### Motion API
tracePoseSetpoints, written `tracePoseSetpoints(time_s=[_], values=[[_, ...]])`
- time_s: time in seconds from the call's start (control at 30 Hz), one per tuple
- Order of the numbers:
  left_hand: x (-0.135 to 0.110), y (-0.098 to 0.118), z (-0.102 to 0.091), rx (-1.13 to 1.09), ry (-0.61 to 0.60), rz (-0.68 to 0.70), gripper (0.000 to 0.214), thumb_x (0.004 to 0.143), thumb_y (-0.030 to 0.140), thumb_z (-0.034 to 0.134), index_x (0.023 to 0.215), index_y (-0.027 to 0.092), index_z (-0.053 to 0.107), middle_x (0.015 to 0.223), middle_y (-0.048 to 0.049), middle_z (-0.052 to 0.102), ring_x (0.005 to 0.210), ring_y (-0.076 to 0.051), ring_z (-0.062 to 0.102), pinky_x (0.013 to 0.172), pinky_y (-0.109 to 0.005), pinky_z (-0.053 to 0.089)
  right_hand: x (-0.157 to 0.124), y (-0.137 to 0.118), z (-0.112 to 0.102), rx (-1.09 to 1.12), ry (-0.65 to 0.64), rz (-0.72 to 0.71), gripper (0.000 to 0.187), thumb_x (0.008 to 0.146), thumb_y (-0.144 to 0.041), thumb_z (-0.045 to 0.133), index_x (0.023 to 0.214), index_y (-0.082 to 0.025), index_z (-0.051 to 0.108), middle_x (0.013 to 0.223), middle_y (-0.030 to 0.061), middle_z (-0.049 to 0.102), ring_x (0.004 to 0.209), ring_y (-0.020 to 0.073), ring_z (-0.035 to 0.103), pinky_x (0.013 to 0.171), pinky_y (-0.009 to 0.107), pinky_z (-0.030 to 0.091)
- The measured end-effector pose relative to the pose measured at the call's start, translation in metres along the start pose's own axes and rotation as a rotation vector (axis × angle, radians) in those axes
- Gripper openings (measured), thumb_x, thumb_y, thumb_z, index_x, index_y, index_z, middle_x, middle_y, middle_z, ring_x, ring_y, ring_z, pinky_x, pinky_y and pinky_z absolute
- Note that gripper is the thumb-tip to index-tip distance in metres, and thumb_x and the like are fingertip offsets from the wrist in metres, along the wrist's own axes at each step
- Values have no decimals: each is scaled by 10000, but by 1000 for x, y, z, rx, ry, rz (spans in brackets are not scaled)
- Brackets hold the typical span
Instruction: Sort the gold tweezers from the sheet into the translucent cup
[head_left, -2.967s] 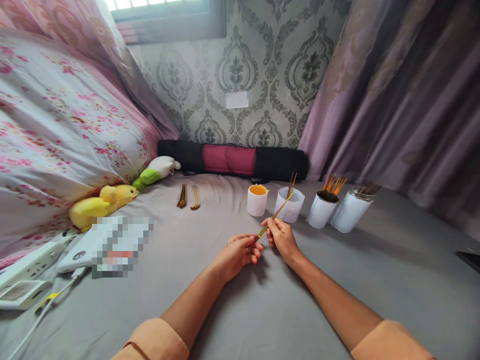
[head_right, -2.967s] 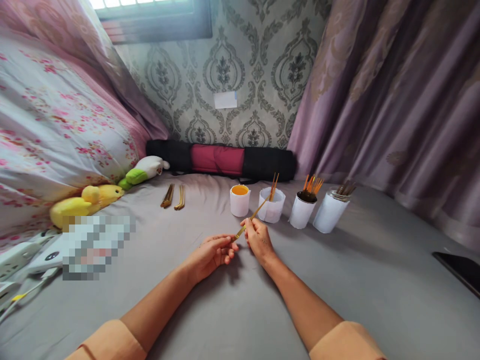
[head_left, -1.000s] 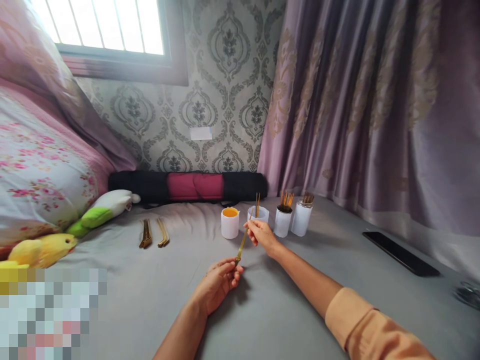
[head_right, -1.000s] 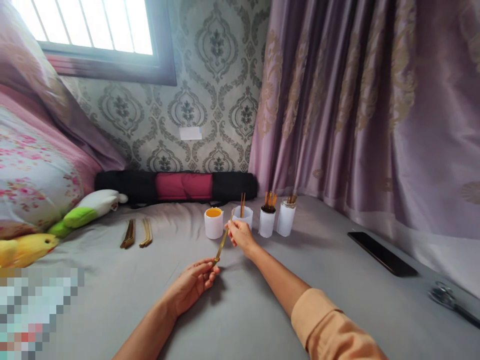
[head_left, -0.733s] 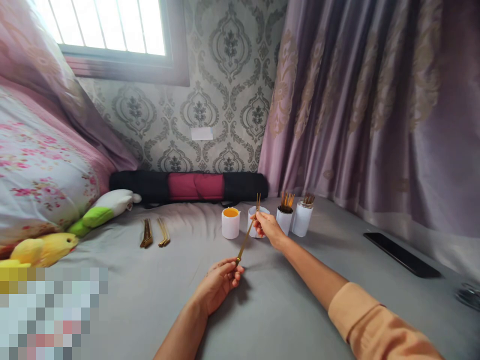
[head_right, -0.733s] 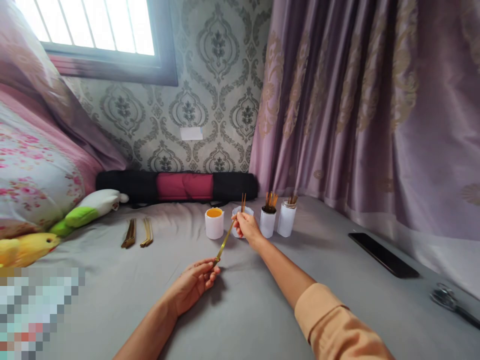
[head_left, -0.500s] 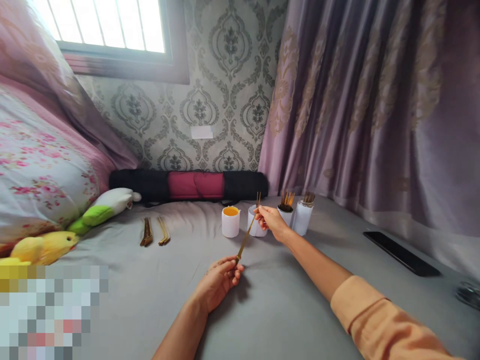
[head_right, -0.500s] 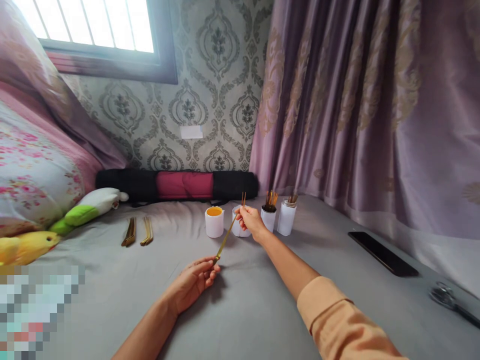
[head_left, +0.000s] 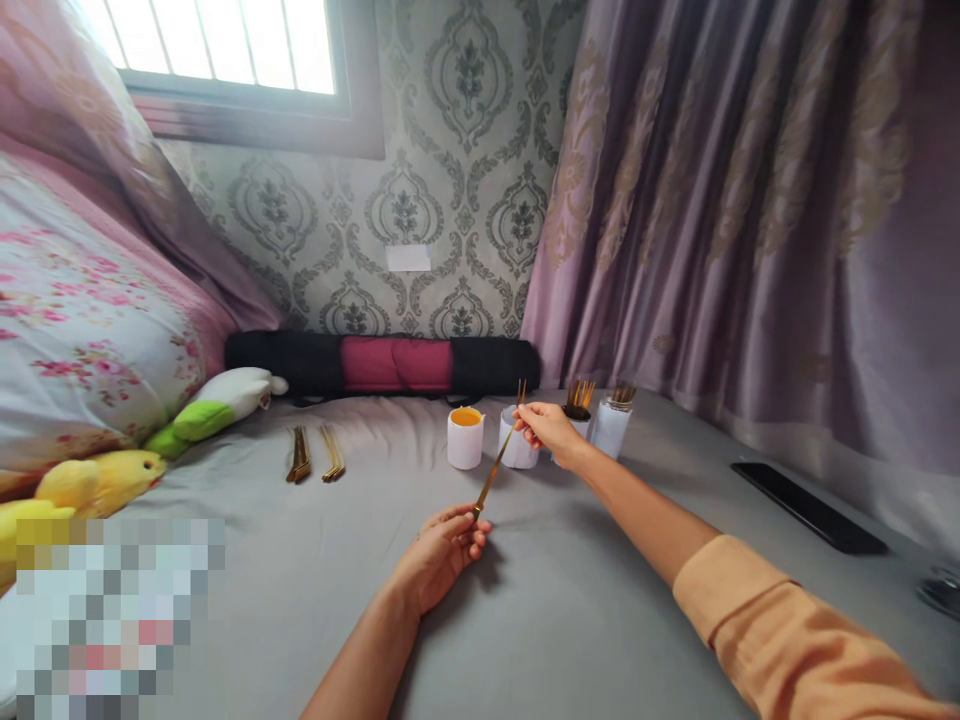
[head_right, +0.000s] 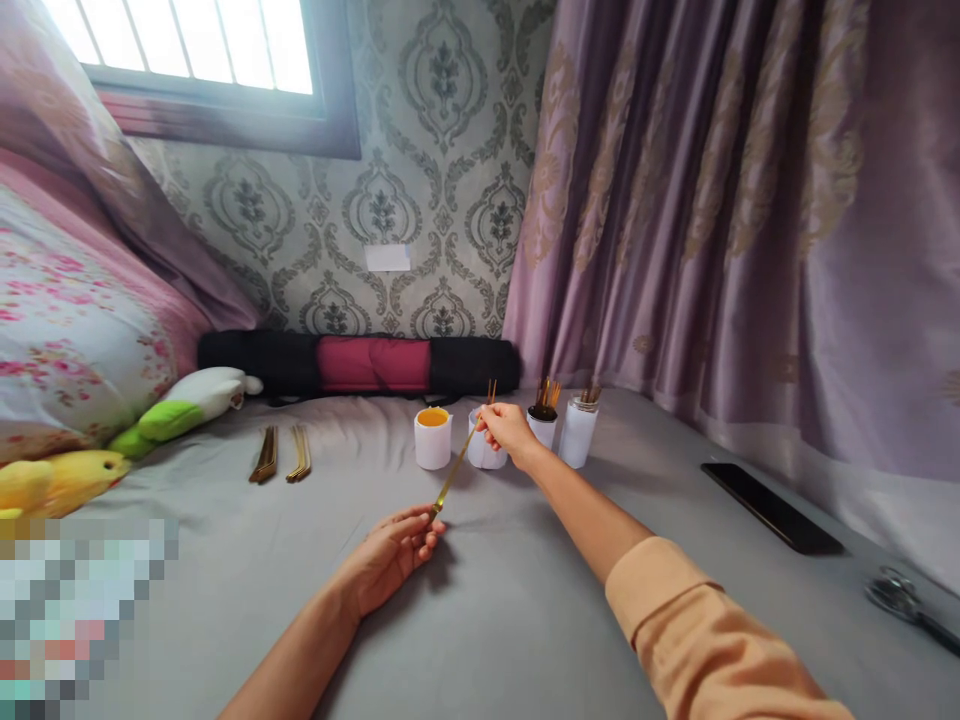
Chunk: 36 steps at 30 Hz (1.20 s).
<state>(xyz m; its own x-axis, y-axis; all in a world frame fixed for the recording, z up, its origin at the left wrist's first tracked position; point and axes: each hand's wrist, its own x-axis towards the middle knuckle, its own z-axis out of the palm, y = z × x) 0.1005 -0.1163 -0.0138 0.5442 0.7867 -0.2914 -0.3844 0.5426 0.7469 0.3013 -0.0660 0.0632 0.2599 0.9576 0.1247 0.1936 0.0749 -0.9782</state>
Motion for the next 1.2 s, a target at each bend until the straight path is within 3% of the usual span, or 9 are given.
tracePoseSetpoints(time_s=[0.43,0.97,1.2], values=[[4,-1,-6,-29,-20,12,173,742,74,517,915,81,517,753,-87,618,578,-86,566,550,-202,455,6,-20,-3,-80,35,-44,166,794,-208,477,656,-133,532,519,-22,536,325,19,371,282,143,244],[5,5,-12,-143,-14,-21,230,723,75,540,952,74,519,757,-49,570,577,-59,539,525,-163,452,43,-60,-48,-159,263,-125,187,822,-209,467,666,-121,519,492,-32,492,320,11,362,293,124,244],[6,6,-15,-165,-19,-35,209,735,80,528,944,80,519,765,-56,572,587,-64,545,525,-163,459,58,-64,-64,-226,380,-156,200,838,-220,434,687,-120,519,545,-16,501,333,10,367,308,125,252]])
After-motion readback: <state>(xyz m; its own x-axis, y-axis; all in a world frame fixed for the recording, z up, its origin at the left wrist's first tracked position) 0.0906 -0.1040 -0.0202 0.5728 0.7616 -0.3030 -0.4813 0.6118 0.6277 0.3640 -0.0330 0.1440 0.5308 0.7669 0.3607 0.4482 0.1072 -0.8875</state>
